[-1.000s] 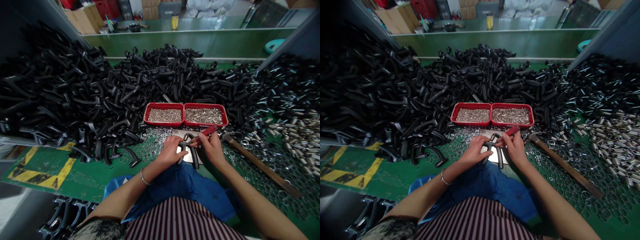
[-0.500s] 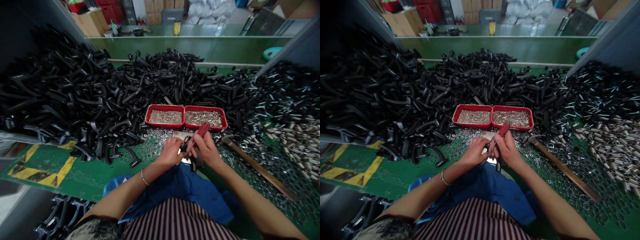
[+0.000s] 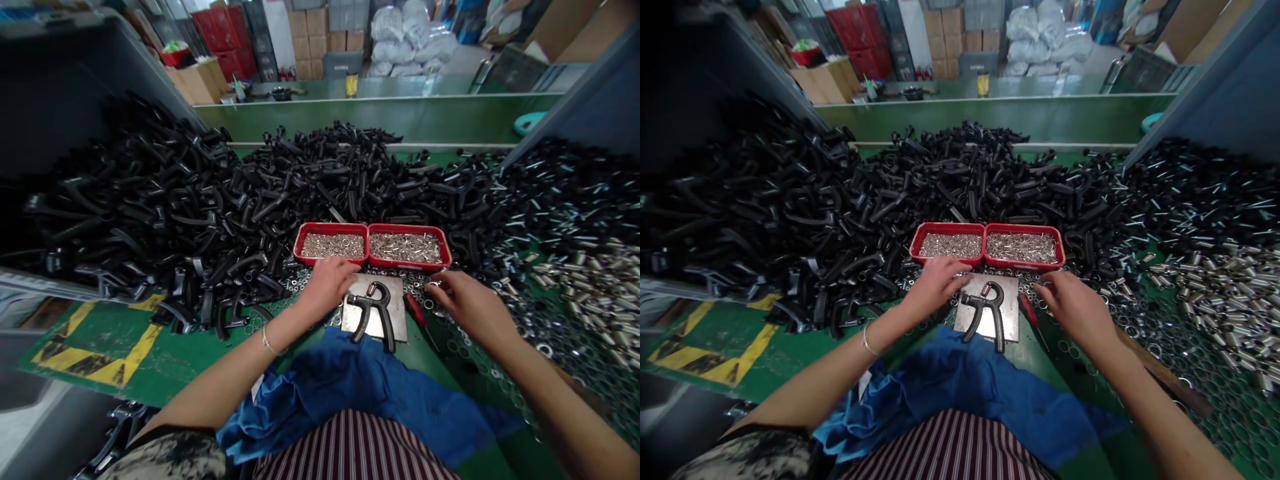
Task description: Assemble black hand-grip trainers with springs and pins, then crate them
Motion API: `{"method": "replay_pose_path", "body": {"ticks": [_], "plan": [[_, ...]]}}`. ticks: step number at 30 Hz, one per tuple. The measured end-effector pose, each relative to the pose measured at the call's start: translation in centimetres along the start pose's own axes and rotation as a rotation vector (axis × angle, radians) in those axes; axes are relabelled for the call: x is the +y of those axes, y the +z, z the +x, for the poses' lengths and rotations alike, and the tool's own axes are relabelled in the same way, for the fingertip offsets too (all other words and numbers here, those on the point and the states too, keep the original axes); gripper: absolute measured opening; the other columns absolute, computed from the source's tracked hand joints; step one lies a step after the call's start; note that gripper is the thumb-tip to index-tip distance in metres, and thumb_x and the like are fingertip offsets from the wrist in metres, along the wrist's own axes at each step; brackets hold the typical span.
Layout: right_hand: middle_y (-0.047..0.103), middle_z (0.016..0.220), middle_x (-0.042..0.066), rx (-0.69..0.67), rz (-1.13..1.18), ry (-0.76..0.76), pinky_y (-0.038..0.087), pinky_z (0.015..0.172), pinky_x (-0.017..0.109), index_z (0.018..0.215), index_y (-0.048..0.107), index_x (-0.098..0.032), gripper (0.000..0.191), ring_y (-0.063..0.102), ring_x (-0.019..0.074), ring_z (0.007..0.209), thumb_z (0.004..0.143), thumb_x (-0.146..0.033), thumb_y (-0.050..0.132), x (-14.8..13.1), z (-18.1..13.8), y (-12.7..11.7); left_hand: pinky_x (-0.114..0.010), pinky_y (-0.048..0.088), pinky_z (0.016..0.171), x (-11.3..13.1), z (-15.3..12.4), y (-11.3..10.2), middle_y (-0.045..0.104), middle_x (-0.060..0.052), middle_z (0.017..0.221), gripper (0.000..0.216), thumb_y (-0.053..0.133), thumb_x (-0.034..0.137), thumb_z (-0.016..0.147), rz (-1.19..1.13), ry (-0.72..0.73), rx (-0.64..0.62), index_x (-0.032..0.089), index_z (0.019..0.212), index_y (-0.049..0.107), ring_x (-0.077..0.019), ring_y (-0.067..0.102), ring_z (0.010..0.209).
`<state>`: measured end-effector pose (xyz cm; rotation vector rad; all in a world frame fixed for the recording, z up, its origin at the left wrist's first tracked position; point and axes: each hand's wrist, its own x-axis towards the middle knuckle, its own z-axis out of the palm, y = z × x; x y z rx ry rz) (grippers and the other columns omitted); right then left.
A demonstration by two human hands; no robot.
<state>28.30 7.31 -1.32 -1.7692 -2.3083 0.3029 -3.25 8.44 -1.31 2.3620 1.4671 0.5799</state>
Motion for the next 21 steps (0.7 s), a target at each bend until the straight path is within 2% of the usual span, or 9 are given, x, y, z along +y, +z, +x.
{"method": "replay_pose_path", "body": {"ticks": [2, 4, 6, 9, 14, 19, 21], "plan": [[0.07, 0.105, 0.009, 0.037, 0.079, -0.137, 0.048, 0.079, 0.035, 0.104, 0.067, -0.021, 0.028, 0.065, 0.0248, 0.093, 0.098, -0.039, 0.047, -1.8, 2.6, -0.9, -0.04, 0.042, 0.1, -2.6, 2.8, -2.2, 0.066, -0.011, 0.112, 0.029, 0.046, 0.026, 0.097, 0.136, -0.078, 0.037, 0.02, 0.114, 0.069, -0.0258, 0.058, 0.11], [0.07, 0.1, 0.009, 0.027, 0.071, -0.268, 0.048, 0.081, 0.035, 0.098, 0.07, -0.02, 0.027, 0.064, 0.0239, 0.093, 0.098, -0.034, 0.047, -4.3, 6.0, -1.1, -0.039, 0.043, 0.099, -5.0, 5.2, -3.4, 0.068, -0.014, 0.107, 0.023, 0.053, 0.018, 0.09, 0.252, -0.176, -0.062, 0.016, 0.103, 0.073, -0.0278, 0.061, 0.108], [0.071, 0.097, 0.009, -0.004, -0.064, -0.403, 0.045, 0.082, 0.034, 0.095, 0.072, -0.019, 0.027, 0.061, 0.0241, 0.094, 0.098, -0.031, 0.048, -7.0, 9.5, -0.4, -0.038, 0.047, 0.093, -6.6, 6.8, -3.6, 0.071, -0.015, 0.094, 0.016, 0.06, 0.014, 0.083, 0.296, -0.239, -0.15, 0.014, 0.09, 0.075, -0.0288, 0.066, 0.1], [0.072, 0.092, 0.011, -0.048, -0.274, -0.538, 0.04, 0.085, 0.035, 0.088, 0.074, -0.016, 0.024, 0.057, 0.0245, 0.093, 0.095, -0.024, 0.052, -10.3, 13.8, 1.4, -0.035, 0.051, 0.083, -7.6, 7.3, -2.6, 0.072, -0.016, 0.085, 0.011, 0.062, 0.013, 0.081, 0.299, -0.279, -0.166, 0.012, 0.082, 0.073, -0.0286, 0.069, 0.089], [0.073, 0.092, 0.017, -0.072, -0.328, -0.538, 0.035, 0.084, 0.039, 0.087, 0.074, -0.01, 0.02, 0.053, 0.0302, 0.1, 0.09, -0.018, 0.057, -11.9, 17.1, 4.3, -0.035, 0.05, 0.088, -8.2, 6.3, -1.2, 0.071, -0.016, 0.097, 0.016, 0.055, 0.019, 0.089, 0.247, -0.286, -0.111, 0.012, 0.09, 0.07, -0.0267, 0.068, 0.095], [0.072, 0.098, 0.018, -0.069, -0.32, -0.502, 0.032, 0.084, 0.041, 0.095, 0.073, -0.011, 0.02, 0.051, 0.0312, 0.102, 0.091, -0.021, 0.057, -11.5, 17.3, 5.2, -0.029, 0.049, 0.088, -9.3, 6.2, -1.3, 0.072, -0.008, 0.093, 0.009, 0.058, 0.017, 0.089, 0.112, -0.256, -0.04, 0.014, 0.089, 0.067, -0.0198, 0.066, 0.092], [0.072, 0.1, 0.016, -0.068, -0.305, -0.496, 0.031, 0.084, 0.04, 0.096, 0.073, -0.012, 0.019, 0.051, 0.0304, 0.101, 0.09, -0.023, 0.058, -11.4, 17.2, 5.1, -0.03, 0.049, 0.086, -8.8, 5.7, -1.3, 0.071, -0.007, 0.091, 0.009, 0.058, 0.018, 0.091, 0.064, -0.259, 0.036, 0.014, 0.088, 0.066, -0.0187, 0.065, 0.089]]}}
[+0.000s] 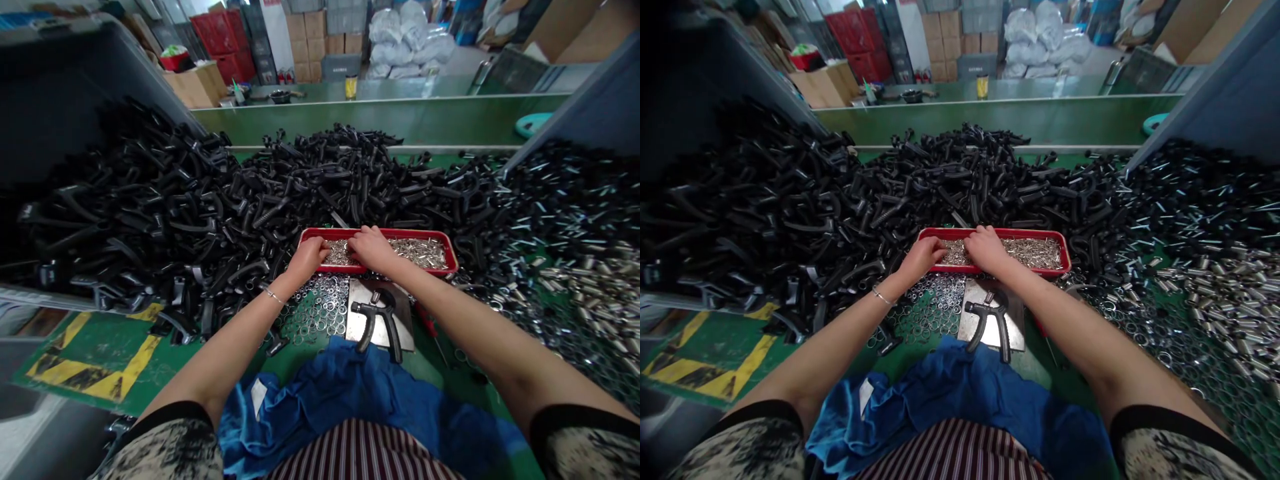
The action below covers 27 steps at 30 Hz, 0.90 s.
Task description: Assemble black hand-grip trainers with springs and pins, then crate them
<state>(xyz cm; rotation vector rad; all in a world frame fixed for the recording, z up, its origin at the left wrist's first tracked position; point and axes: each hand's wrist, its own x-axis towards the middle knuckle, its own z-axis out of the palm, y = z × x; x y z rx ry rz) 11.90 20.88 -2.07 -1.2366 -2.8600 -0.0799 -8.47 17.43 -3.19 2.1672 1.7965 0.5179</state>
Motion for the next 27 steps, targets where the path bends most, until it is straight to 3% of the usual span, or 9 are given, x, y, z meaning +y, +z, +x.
{"method": "replay_pose_path", "body": {"ticks": [4, 7, 11, 16, 21, 24, 27], "plan": [[0.073, 0.096, 0.014, 0.012, 0.046, 0.001, 0.03, 0.083, 0.039, 0.088, 0.073, -0.014, 0.018, 0.052, 0.0283, 0.099, 0.091, -0.02, 0.056, -0.1, 0.0, 0.0, -0.03, 0.047, 0.085, 3.3, -3.9, 1.1, 0.069, -0.005, 0.094, 0.014, 0.055, 0.026, 0.096, -0.241, 0.103, 0.215, 0.017, 0.093, 0.064, -0.0169, 0.063, 0.09], [0.073, 0.097, 0.015, 0.042, 0.092, 0.024, 0.03, 0.084, 0.04, 0.085, 0.071, -0.013, 0.016, 0.052, 0.029, 0.1, 0.09, -0.018, 0.056, -0.2, 0.0, 0.3, -0.032, 0.044, 0.086, 7.0, -7.6, 3.0, 0.068, -0.003, 0.093, 0.016, 0.056, 0.032, 0.097, -0.255, 0.295, 0.041, 0.019, 0.093, 0.065, -0.0176, 0.06, 0.091], [0.071, 0.099, 0.016, 0.11, 0.182, 0.069, 0.031, 0.084, 0.041, 0.092, 0.068, -0.013, 0.014, 0.054, 0.0301, 0.1, 0.091, -0.018, 0.054, -0.2, -0.2, 0.5, -0.037, 0.041, 0.088, 9.8, -10.1, 5.4, 0.066, -0.005, 0.094, 0.022, 0.054, 0.035, 0.097, -0.074, 0.337, -0.058, 0.018, 0.089, 0.065, -0.021, 0.057, 0.094], [0.07, 0.098, 0.007, 0.203, 0.379, 0.126, 0.038, 0.077, 0.03, 0.101, 0.06, -0.016, 0.015, 0.059, 0.0186, 0.087, 0.098, -0.022, 0.047, 0.5, -3.7, -0.2, -0.038, 0.04, 0.087, 9.8, -10.2, 6.6, 0.064, -0.008, 0.094, 0.028, 0.045, 0.037, 0.1, 0.073, 0.347, -0.032, 0.017, 0.092, 0.063, -0.0228, 0.055, 0.093], [0.068, 0.087, 0.002, 0.322, 0.798, 0.266, 0.044, 0.075, 0.03, 0.09, 0.06, -0.02, 0.012, 0.061, 0.0178, 0.08, 0.095, -0.03, 0.057, -0.7, -12.5, 0.0, -0.04, 0.04, 0.087, 9.0, -10.4, 7.0, 0.065, -0.009, 0.097, 0.031, 0.041, 0.035, 0.102, 0.154, 0.5, 0.004, 0.015, 0.097, 0.064, -0.0233, 0.055, 0.094], [0.067, 0.087, 0.004, 0.32, 0.723, 0.253, 0.045, 0.08, 0.034, 0.089, 0.062, -0.02, 0.012, 0.059, 0.0209, 0.086, 0.096, -0.028, 0.056, -2.3, -16.8, 0.8, -0.039, 0.04, 0.09, 8.4, -10.6, 7.2, 0.066, -0.007, 0.102, 0.025, 0.042, 0.029, 0.102, 0.137, 0.616, -0.002, 0.016, 0.107, 0.063, -0.0221, 0.054, 0.098], [0.067, 0.093, 0.007, 0.315, 0.634, 0.165, 0.045, 0.086, 0.038, 0.092, 0.063, -0.02, 0.013, 0.058, 0.0224, 0.091, 0.098, -0.025, 0.053, -3.7, -18.6, 2.1, -0.037, 0.041, 0.092, 8.1, -10.8, 7.2, 0.066, -0.007, 0.108, 0.023, 0.044, 0.025, 0.101, 0.097, 0.618, -0.017, 0.017, 0.113, 0.061, -0.0211, 0.053, 0.101]]}}
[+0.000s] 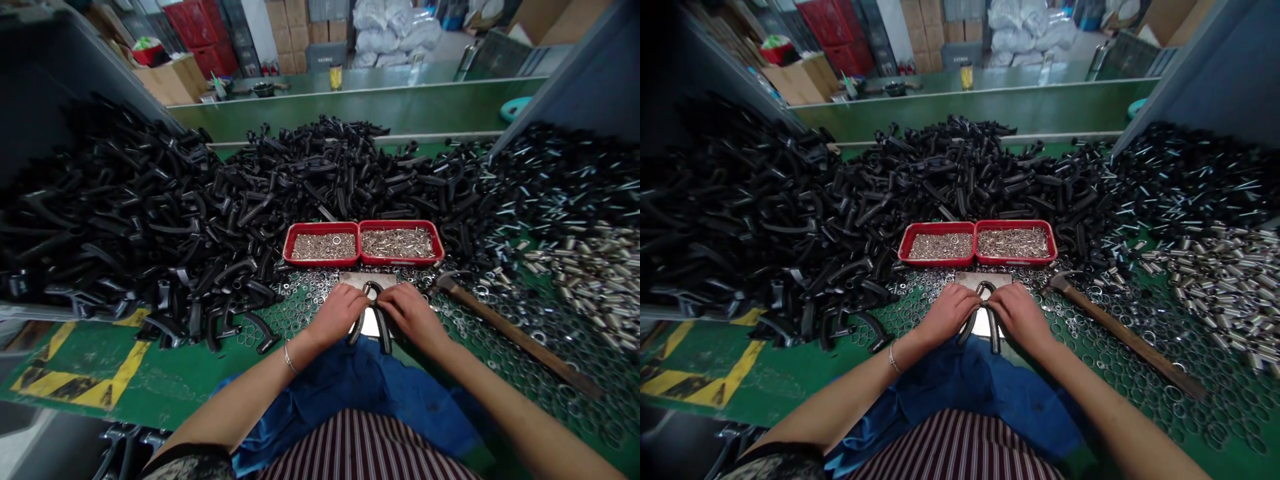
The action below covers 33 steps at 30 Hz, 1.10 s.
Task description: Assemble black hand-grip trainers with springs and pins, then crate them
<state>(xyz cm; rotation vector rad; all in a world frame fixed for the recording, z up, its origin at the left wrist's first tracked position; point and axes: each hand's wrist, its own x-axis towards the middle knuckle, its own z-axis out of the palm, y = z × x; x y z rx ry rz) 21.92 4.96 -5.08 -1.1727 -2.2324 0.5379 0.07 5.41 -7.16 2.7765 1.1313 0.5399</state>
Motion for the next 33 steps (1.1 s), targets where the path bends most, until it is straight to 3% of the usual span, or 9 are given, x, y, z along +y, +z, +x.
{"method": "replay_pose_path", "body": {"ticks": [5, 12, 21, 25, 29, 33], "plan": [[0.067, 0.097, 0.01, 0.008, -0.09, -0.076, 0.047, 0.085, 0.039, 0.099, 0.063, -0.018, 0.016, 0.057, 0.0238, 0.094, 0.1, -0.026, 0.049, 0.0, -0.2, 1.7, -0.037, 0.042, 0.092, 0.3, 0.2, -0.4, 0.065, -0.007, 0.101, 0.027, 0.039, 0.029, 0.103, 0.005, -0.06, -0.026, 0.015, 0.104, 0.062, -0.0214, 0.054, 0.097], [0.067, 0.094, 0.012, -0.027, -0.292, -0.122, 0.048, 0.08, 0.037, 0.094, 0.065, -0.017, 0.022, 0.057, 0.0244, 0.091, 0.101, -0.025, 0.046, -0.2, 0.2, 2.0, -0.038, 0.042, 0.088, 0.6, 0.2, -0.7, 0.066, -0.007, 0.098, 0.028, 0.039, 0.03, 0.103, 0.059, -0.107, -0.01, 0.016, 0.102, 0.063, -0.0221, 0.055, 0.094], [0.065, 0.09, 0.013, -0.156, -0.515, -0.27, 0.047, 0.072, 0.034, 0.095, 0.068, -0.014, 0.022, 0.054, 0.025, 0.087, 0.097, -0.012, 0.046, -1.0, 0.6, 1.1, -0.04, 0.041, 0.083, 0.8, 0.9, -1.6, 0.063, -0.01, 0.093, 0.025, 0.04, 0.02, 0.1, 0.229, 0.05, -0.127, 0.013, 0.095, 0.063, -0.0246, 0.054, 0.09], [0.067, 0.097, 0.015, -0.173, -0.502, -0.265, 0.051, 0.073, 0.035, 0.101, 0.068, -0.011, 0.024, 0.055, 0.0265, 0.09, 0.097, -0.012, 0.044, -1.1, 0.1, 1.5, -0.042, 0.042, 0.083, 0.9, 1.3, -2.1, 0.062, -0.011, 0.093, 0.025, 0.04, 0.017, 0.1, 0.263, 0.103, -0.159, 0.011, 0.095, 0.063, -0.0256, 0.054, 0.09], [0.066, 0.114, 0.016, -0.145, -0.317, -0.241, 0.053, 0.086, 0.04, 0.122, 0.062, -0.012, 0.031, 0.057, 0.0269, 0.104, 0.099, -0.015, 0.042, -0.5, -0.7, 1.4, -0.041, 0.044, 0.086, 0.8, 0.9, -2.2, 0.065, -0.011, 0.097, 0.024, 0.042, 0.018, 0.099, 0.215, 0.112, -0.171, 0.011, 0.104, 0.065, -0.0253, 0.056, 0.093], [0.063, 0.121, 0.012, -0.039, -0.186, -0.061, 0.05, 0.096, 0.043, 0.125, 0.059, -0.02, 0.031, 0.058, 0.0248, 0.111, 0.101, -0.023, 0.04, 2.1, -2.8, -2.0, -0.039, 0.046, 0.092, 1.0, 0.0, -2.1, 0.069, -0.008, 0.106, 0.026, 0.045, 0.023, 0.1, 0.003, -0.053, -0.087, 0.015, 0.114, 0.066, -0.0228, 0.059, 0.101]]}}
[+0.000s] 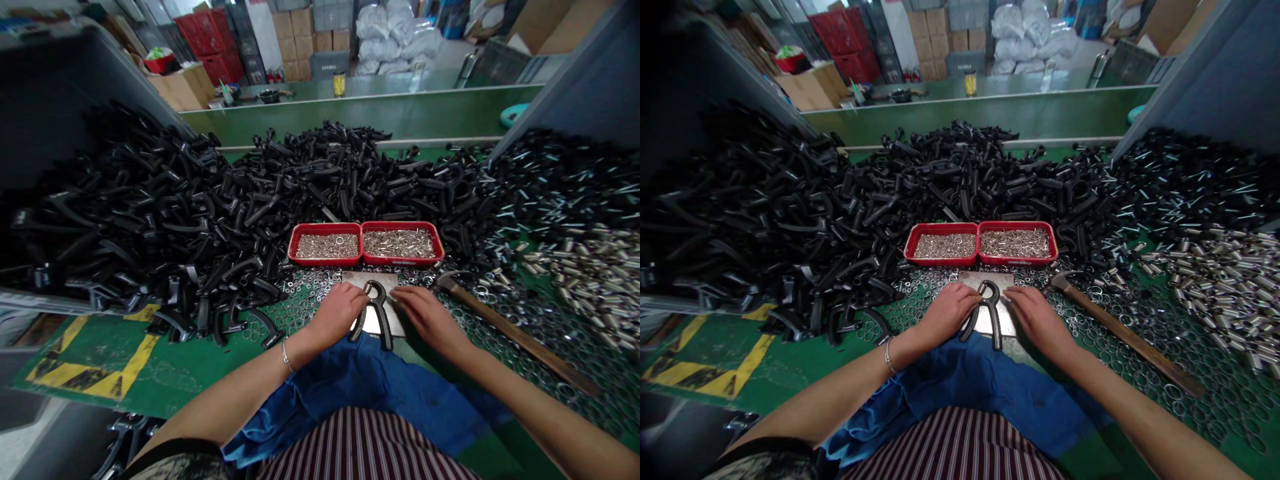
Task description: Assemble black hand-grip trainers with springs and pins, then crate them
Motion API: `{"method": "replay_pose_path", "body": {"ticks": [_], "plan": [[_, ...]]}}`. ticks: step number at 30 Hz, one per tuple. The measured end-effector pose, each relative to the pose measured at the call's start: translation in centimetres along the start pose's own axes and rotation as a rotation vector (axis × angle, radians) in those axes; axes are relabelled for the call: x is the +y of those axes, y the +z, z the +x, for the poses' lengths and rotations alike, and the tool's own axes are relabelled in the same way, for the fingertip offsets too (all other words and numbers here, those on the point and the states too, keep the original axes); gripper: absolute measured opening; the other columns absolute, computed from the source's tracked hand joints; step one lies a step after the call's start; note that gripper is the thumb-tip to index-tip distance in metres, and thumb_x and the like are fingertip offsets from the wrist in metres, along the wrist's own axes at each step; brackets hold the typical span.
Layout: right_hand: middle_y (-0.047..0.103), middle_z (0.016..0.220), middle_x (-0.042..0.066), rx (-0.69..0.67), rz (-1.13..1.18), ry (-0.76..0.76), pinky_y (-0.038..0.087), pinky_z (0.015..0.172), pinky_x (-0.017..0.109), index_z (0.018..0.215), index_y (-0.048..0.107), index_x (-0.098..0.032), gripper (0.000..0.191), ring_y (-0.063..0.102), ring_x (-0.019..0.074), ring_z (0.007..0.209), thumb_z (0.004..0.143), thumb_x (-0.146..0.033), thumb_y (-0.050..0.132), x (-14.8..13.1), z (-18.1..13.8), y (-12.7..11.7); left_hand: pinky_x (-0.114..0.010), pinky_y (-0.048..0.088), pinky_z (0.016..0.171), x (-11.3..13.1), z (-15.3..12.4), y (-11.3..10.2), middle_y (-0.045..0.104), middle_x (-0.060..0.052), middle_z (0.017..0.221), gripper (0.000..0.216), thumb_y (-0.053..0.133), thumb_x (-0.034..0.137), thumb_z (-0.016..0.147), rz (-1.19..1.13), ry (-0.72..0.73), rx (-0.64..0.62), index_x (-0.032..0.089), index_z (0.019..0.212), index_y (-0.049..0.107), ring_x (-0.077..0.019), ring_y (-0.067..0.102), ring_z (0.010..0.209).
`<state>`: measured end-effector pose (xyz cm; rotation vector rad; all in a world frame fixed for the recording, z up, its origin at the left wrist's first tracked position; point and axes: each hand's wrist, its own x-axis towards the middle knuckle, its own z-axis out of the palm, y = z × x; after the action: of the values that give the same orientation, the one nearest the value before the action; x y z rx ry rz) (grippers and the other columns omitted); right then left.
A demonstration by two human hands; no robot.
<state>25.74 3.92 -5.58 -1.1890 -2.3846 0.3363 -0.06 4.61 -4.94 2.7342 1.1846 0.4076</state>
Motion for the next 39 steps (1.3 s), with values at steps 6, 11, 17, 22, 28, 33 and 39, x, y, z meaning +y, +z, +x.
{"method": "replay_pose_path", "body": {"ticks": [6, 11, 17, 22, 28, 33, 39], "plan": [[0.063, 0.095, 0.022, -0.006, -0.497, 0.238, 0.045, 0.081, 0.052, 0.103, 0.065, -0.017, 0.031, 0.058, 0.0361, 0.089, 0.097, -0.039, 0.045, 7.1, -6.5, -5.4, -0.032, 0.049, 0.097, -3.3, 1.4, -3.3, 0.07, -0.008, 0.115, 0.027, 0.048, 0.026, 0.1, -0.275, -0.143, 0.126, 0.017, 0.113, 0.069, -0.0174, 0.063, 0.108], [0.062, 0.083, 0.019, -0.086, -0.587, 0.237, 0.044, 0.074, 0.048, 0.093, 0.068, -0.022, 0.031, 0.057, 0.0335, 0.078, 0.095, -0.043, 0.047, 8.5, -8.2, -6.1, -0.037, 0.047, 0.099, -10.3, 5.1, -6.7, 0.072, -0.017, 0.104, 0.022, 0.055, 0.018, 0.09, 0.172, -0.538, -0.091, 0.012, 0.099, 0.075, -0.0275, 0.065, 0.108], [0.069, 0.088, 0.015, -0.057, -0.543, 0.279, 0.044, 0.064, 0.041, 0.092, 0.064, -0.025, 0.031, 0.063, 0.0302, 0.08, 0.094, -0.05, 0.046, 8.0, -7.3, -7.5, -0.035, 0.05, 0.09, -13.0, 6.3, -5.8, 0.074, -0.019, 0.09, 0.018, 0.058, 0.01, 0.08, 0.215, -0.6, -0.188, 0.009, 0.086, 0.075, -0.0298, 0.069, 0.096], [0.072, 0.088, 0.012, -0.032, -0.293, 0.536, 0.047, 0.054, 0.038, 0.116, 0.058, -0.025, 0.033, 0.067, 0.0274, 0.064, 0.094, -0.048, 0.048, 5.5, -6.0, -8.2, -0.034, 0.05, 0.09, -12.4, 5.2, -4.9, 0.073, -0.017, 0.098, 0.025, 0.049, 0.013, 0.089, 0.186, -0.561, -0.11, 0.012, 0.094, 0.073, -0.0262, 0.068, 0.098], [0.069, 0.126, 0.007, -0.143, 0.112, 0.28, 0.059, 0.084, 0.041, 0.139, 0.051, -0.032, 0.043, 0.071, 0.0273, 0.102, 0.097, -0.042, 0.048, -0.6, -4.4, -6.7, -0.033, 0.048, 0.097, -12.5, 3.9, -4.8, 0.07, -0.013, 0.109, 0.027, 0.044, 0.017, 0.095, 0.113, -0.52, 0.091, 0.013, 0.107, 0.067, -0.022, 0.064, 0.105], [0.065, 0.131, 0.01, -0.016, 0.06, 0.192, 0.057, 0.091, 0.044, 0.145, 0.047, -0.031, 0.048, 0.068, 0.0284, 0.109, 0.098, -0.035, 0.047, -3.8, -2.6, -5.1, -0.032, 0.05, 0.092, -13.1, 4.4, -5.1, 0.072, -0.012, 0.104, 0.022, 0.051, 0.015, 0.091, 0.08, -0.551, -0.045, 0.014, 0.099, 0.071, -0.0226, 0.066, 0.101], [0.064, 0.134, 0.008, -0.139, 0.119, 0.169, 0.058, 0.091, 0.043, 0.147, 0.044, -0.032, 0.048, 0.067, 0.0263, 0.112, 0.099, -0.033, 0.047, -4.1, -1.6, -4.3, -0.034, 0.053, 0.08, -13.2, 6.2, -5.2, 0.073, -0.018, 0.088, 0.016, 0.058, 0.007, 0.082, 0.106, -0.636, -0.196, 0.008, 0.086, 0.073, -0.0292, 0.071, 0.089]]}}
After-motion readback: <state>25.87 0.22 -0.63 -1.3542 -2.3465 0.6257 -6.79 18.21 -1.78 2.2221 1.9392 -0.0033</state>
